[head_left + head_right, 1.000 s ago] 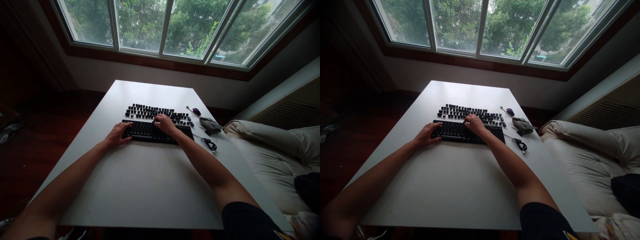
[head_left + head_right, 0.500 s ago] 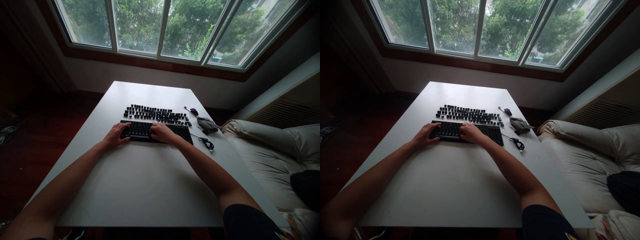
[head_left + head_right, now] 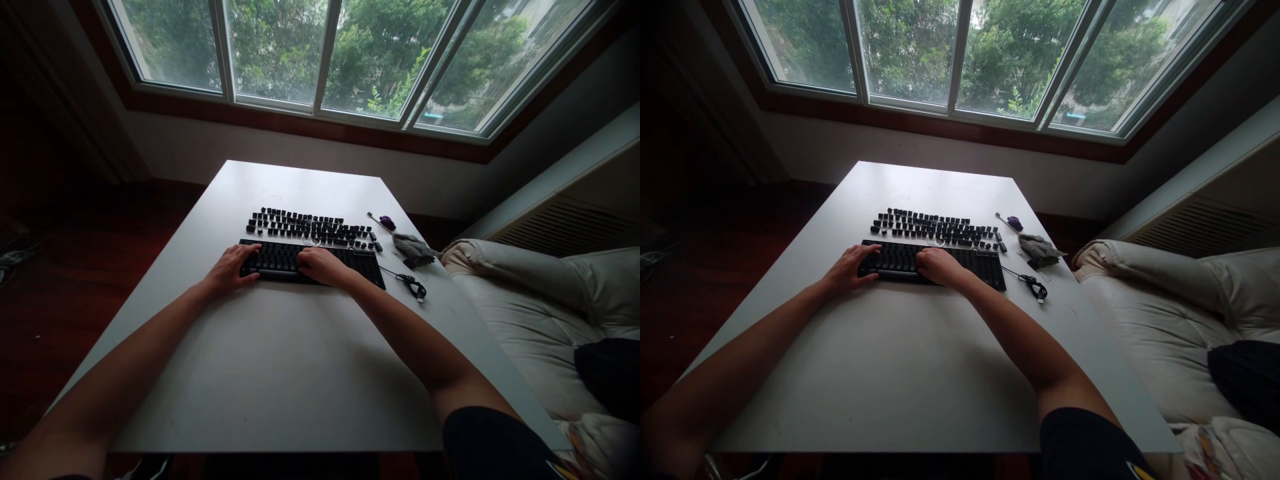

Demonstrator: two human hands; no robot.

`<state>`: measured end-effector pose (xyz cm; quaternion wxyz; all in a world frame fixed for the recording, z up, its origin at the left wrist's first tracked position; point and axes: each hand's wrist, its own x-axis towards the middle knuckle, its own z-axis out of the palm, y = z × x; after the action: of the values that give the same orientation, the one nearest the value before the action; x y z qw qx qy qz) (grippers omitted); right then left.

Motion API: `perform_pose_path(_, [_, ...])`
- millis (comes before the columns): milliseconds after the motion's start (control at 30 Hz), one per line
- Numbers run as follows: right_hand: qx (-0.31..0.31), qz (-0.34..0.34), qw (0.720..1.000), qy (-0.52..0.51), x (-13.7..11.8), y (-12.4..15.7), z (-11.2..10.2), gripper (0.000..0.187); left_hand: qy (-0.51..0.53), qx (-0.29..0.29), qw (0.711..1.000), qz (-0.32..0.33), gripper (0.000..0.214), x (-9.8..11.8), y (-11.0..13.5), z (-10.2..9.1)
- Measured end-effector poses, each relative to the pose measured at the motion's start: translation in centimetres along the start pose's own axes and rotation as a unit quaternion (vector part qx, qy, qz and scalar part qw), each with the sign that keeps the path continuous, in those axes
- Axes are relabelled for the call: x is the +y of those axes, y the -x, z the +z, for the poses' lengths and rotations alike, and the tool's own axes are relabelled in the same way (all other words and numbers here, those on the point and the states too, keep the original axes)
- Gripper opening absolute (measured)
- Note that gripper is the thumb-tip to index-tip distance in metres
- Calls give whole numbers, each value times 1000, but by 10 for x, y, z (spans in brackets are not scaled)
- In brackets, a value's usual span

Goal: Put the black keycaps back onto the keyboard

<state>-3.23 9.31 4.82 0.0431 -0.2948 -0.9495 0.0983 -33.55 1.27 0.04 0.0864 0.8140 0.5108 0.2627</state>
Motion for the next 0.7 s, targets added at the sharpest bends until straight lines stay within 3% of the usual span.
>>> perform_pose_path(333, [0, 32, 999, 3, -3, -1, 4, 6, -3, 10, 1000, -1, 72, -1, 1, 2])
perform_pose_path(400, [34, 51, 998, -1, 7, -3, 2, 9, -4, 9, 1000, 1, 72, -1, 1, 2])
perform_pose_path(533, [127, 160, 977, 52, 42, -9, 0, 14, -10, 4, 1000, 8, 71, 0, 0, -1])
perform_pose_path(700, [119, 214, 963, 108, 83, -13, 5, 18, -12, -4, 1000, 11, 71, 1, 0, -3])
